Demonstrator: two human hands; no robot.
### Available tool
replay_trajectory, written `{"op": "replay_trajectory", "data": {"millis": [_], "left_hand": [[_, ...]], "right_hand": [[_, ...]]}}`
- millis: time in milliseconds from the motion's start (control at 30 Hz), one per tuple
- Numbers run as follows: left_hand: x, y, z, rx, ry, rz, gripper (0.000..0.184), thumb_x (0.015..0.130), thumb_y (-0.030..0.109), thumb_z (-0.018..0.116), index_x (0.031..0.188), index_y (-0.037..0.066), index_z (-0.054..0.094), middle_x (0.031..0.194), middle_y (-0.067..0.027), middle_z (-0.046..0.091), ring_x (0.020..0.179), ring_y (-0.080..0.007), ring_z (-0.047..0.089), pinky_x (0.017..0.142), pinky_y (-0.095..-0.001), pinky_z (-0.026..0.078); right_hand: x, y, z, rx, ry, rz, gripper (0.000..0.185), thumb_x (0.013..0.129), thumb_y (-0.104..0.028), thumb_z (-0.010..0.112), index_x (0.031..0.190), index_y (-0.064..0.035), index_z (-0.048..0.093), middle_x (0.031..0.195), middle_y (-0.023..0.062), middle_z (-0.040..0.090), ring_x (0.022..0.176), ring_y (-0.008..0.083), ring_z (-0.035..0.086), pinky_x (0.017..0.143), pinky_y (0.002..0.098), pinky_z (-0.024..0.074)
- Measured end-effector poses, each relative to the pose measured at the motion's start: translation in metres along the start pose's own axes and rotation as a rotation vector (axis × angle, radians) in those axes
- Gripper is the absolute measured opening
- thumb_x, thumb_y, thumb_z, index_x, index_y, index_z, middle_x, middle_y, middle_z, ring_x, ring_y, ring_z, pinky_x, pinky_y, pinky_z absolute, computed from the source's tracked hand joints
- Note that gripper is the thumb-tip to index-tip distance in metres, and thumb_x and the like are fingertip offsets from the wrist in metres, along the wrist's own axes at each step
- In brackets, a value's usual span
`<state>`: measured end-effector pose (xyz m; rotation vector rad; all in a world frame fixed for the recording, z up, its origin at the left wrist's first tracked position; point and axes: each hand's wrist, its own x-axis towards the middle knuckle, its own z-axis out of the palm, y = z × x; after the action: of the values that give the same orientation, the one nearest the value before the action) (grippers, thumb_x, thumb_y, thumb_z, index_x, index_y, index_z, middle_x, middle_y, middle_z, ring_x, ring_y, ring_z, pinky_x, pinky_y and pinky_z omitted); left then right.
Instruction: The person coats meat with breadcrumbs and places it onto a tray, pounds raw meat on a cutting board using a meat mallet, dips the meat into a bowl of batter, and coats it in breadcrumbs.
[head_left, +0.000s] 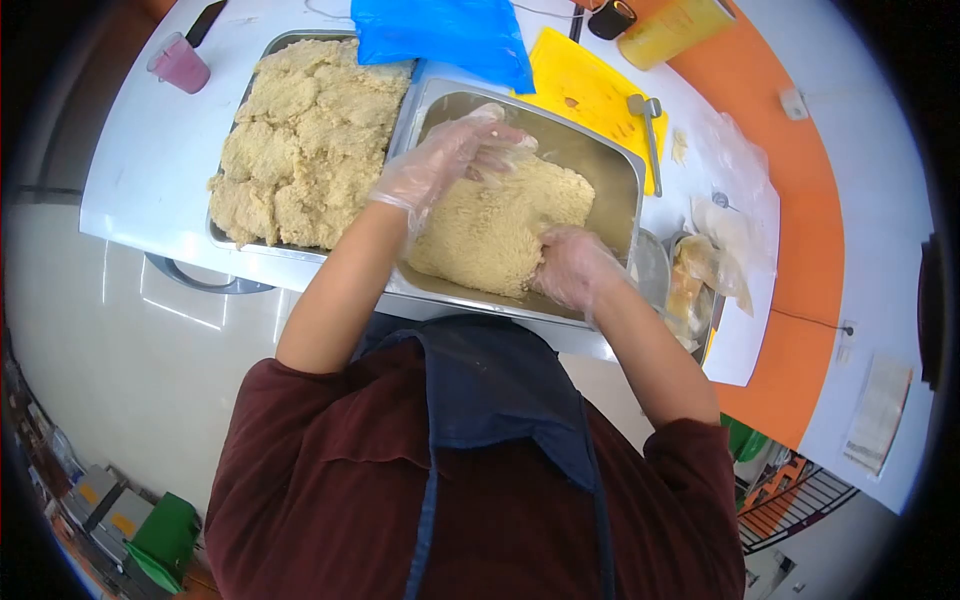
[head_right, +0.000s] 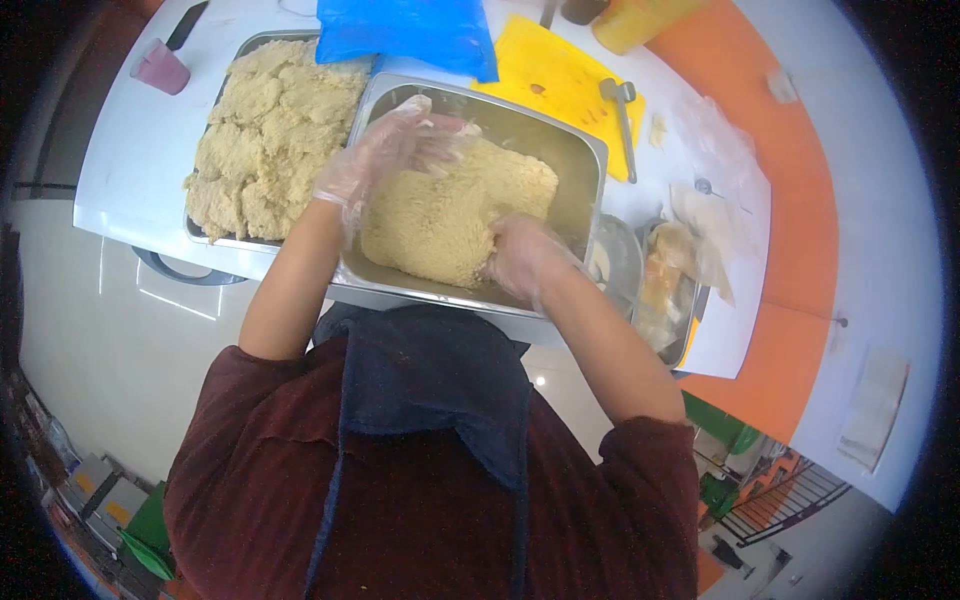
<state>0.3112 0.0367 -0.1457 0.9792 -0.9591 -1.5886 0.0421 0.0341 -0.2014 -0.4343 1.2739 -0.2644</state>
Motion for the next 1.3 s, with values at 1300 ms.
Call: {"op": "replay_trajectory", "data": {"millis": [1300], "left_hand": [[0.008, -0.011, -0.009, -0.029, 0.0, 0.183, 0.065, 0.104, 0.054, 0.045, 0.127, -0.003, 0.067, 0.132, -0.0169, 0.068, 0.104, -0.0259, 0.067, 0.097, -0.039, 0.049]], "right_hand": [[-0.035, -0.025, 0.086, -1.677, -0.268, -0.55, 0.044, 0.102, -0.038, 0.055, 0.127, -0.0039, 0.066, 0.129, 0.0219, 0.063, 0.12, 0.038, 0.059, 0.106, 0.0442, 0.0459]]}}
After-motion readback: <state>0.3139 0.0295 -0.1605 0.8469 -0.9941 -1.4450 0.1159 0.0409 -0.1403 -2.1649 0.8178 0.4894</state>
